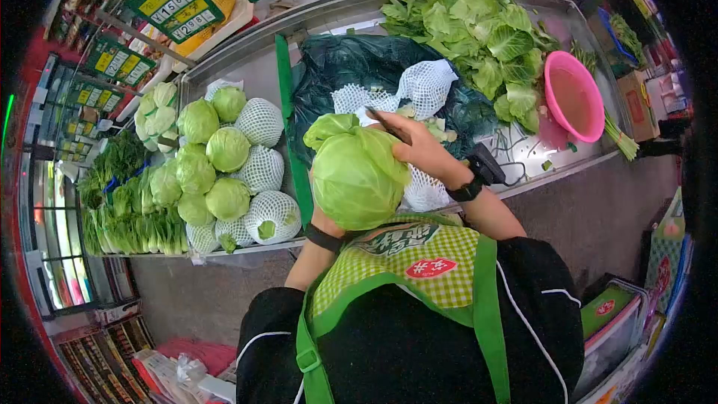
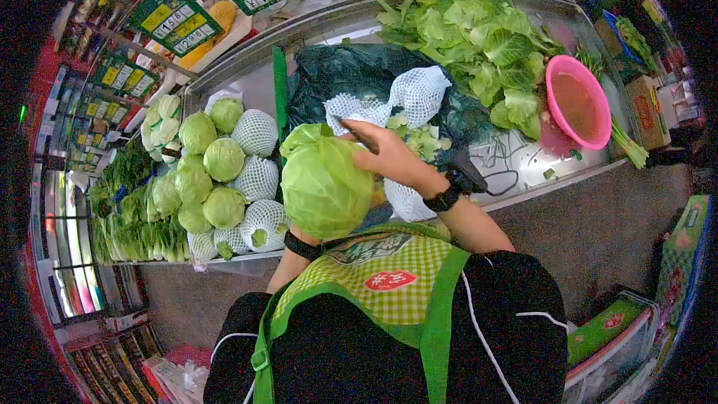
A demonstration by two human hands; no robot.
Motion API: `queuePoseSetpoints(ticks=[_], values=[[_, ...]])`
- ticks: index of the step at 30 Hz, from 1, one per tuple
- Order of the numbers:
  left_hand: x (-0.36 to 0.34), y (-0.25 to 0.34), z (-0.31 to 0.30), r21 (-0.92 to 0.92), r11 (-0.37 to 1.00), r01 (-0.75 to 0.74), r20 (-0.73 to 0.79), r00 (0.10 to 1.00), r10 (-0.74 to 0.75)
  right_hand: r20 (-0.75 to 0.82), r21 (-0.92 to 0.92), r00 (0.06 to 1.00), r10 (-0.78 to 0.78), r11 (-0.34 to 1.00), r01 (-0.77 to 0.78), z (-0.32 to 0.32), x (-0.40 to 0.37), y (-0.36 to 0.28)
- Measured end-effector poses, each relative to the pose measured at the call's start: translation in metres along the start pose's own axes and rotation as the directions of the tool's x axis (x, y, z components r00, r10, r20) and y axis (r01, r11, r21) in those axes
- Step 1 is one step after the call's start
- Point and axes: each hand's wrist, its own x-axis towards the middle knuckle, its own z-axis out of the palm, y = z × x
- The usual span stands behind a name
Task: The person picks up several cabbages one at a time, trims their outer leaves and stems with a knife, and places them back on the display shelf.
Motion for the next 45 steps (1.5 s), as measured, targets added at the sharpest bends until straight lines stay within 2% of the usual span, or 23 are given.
queuePoseSetpoints(ticks=[1, 2, 6, 11, 14, 19, 21, 22, 25, 27, 29, 30, 31, 33, 35, 37, 38, 40, 41, 42, 43, 44, 45], values=[[0.002, 0.006, 0.015, -0.354, 0.927, 0.128, -0.008, 0.99, -0.14, 0.052, 0.033, 0.997, 0.059, 0.998, -0.061, 0.004, 0.003, -0.006], [0.002, 0.009, 0.035, -0.366, 0.914, 0.175, 0.098, 0.984, -0.15, 0.108, 0.063, 0.988, 0.112, 0.991, -0.119, 0.003, 0.006, -0.011], [0.011, 0.006, 0.028, -0.27, 0.952, 0.147, 0.055, 0.989, -0.138, 0.216, -0.03, 0.916, 0.339, 0.94, -0.341, -0.012, 0.011, -0.011], [0.01, 0.019, 0.028, -0.242, 0.945, 0.219, 0.173, 0.968, -0.18, 0.241, -0.09, 0.943, 0.231, 0.972, -0.216, -0.009, 0.008, -0.012], [0.013, 0.007, -0.019, -0.145, 0.98, 0.137, -0.098, 0.983, -0.152, 0.142, -0.059, 0.93, 0.339, 0.941, -0.334, -0.011, 0.007, -0.004], [-0.001, 0.017, 0.009, -0.077, 0.971, 0.224, -0.039, 0.973, -0.228, 0.058, -0.148, 0.962, 0.267, 0.955, -0.256, -0.004, 0.002, -0.007], [-0.003, 0.013, -0.001, 0.007, 0.97, 0.243, -0.039, 0.969, -0.243, 0.168, -0.41, 0.981, 0.097, 0.912, -0.02, 0.002, -0.004, -0.024], [-0.007, 0.012, -0.002, 0.006, 0.961, 0.276, -0.029, 0.961, -0.276, 0.166, -0.321, 0.986, 0.012, 0.946, 0.043, 0.0, -0.005, -0.005], [-0.007, 0.012, -0.003, 0.012, 0.933, 0.359, 0.11, 0.927, -0.358, 0.197, -0.422, 0.964, 0.18, 0.903, -0.082, -0.003, -0.002, -0.018], [-0.008, 0.01, -0.015, 0.013, 0.911, 0.412, 0.094, 0.907, -0.411, 0.149, -0.29, 0.98, 0.133, 0.953, -0.085, 0.002, 0.0, -0.005], [-0.009, 0.01, -0.019, 0.021, 0.872, 0.49, 0.094, 0.867, -0.49, -0.032, -0.616, 0.994, 0.109, 0.78, -0.106, 0.004, 0.008, 0.005], [-0.008, 0.011, -0.016, 0.166, 0.877, 0.451, 0.102, 0.877, -0.47, -0.095, -0.56, 0.995, -0.01, 0.827, -0.045, 0.008, 0.011, 0.017], [-0.008, 0.011, -0.012, 0.305, 0.863, 0.403, 0.123, 0.882, -0.455, -0.093, -0.493, 0.994, 0.054, 0.865, -0.093, 0.005, 0.014, 0.026], [-0.014, 0.015, 0.004, 0.14, 0.882, 0.45, 0.058, 0.885, -0.461, -0.123, -0.423, 0.992, 0.023, 0.903, -0.073, 0.005, 0.013, 0.043], [-0.013, 0.013, -0.004, 0.111, 0.907, 0.405, 0.195, 0.886, -0.42, -0.127, -0.513, 0.98, 0.154, 0.835, -0.198, 0.003, 0.009, 0.054], [-0.013, 0.006, -0.003, -0.033, 0.857, 0.515, 0.131, 0.852, -0.507, -0.081, -0.442, 0.932, 0.354, 0.825, -0.352, 0.002, 0.003, 0.064], [-0.006, 0.001, -0.011, -0.017, 0.842, 0.538, 0.177, 0.831, -0.527, -0.021, -0.445, 0.967, 0.254, 0.864, -0.237, -0.002, -0.002, 0.074], [-0.001, -0.004, -0.025, 0.155, 0.856, 0.493, 0.13, 0.849, -0.512, -0.024, -0.273, 0.856, 0.517, 0.82, -0.503, 0.008, 0.0, 0.071], [0.001, -0.012, -0.029, 0.304, 0.834, 0.46, 0.043, 0.868, -0.495, 0.11, -0.328, 0.806, 0.581, 0.787, -0.523, -0.001, -0.001, 0.087], [0.018, -0.035, -0.066, -0.034, 0.834, 0.551, 0.172, 0.825, -0.538, 0.338, -0.077, 0.831, 0.442, 0.893, -0.443, 0.001, -0.003, 0.08], [0.006, -0.006, -0.013, 0.15, 0.83, 0.538, 0.082, 0.829, -0.553, 0.285, -0.38, 0.774, 0.565, 0.808, -0.45, -0.004, -0.002, 0.087], [0.003, -0.005, 0.003, 0.157, 0.844, 0.513, 0.023, 0.852, -0.522, 0.29, -0.441, 0.772, 0.565, 0.795, -0.416, -0.009, 0.003, 0.103], [0.004, -0.001, 0.015, 0.216, 0.843, 0.493, 0.003, 0.863, -0.506, 0.161, -0.694, 0.786, 0.597, 0.635, -0.341, 0.013, 0.011, 0.045]])
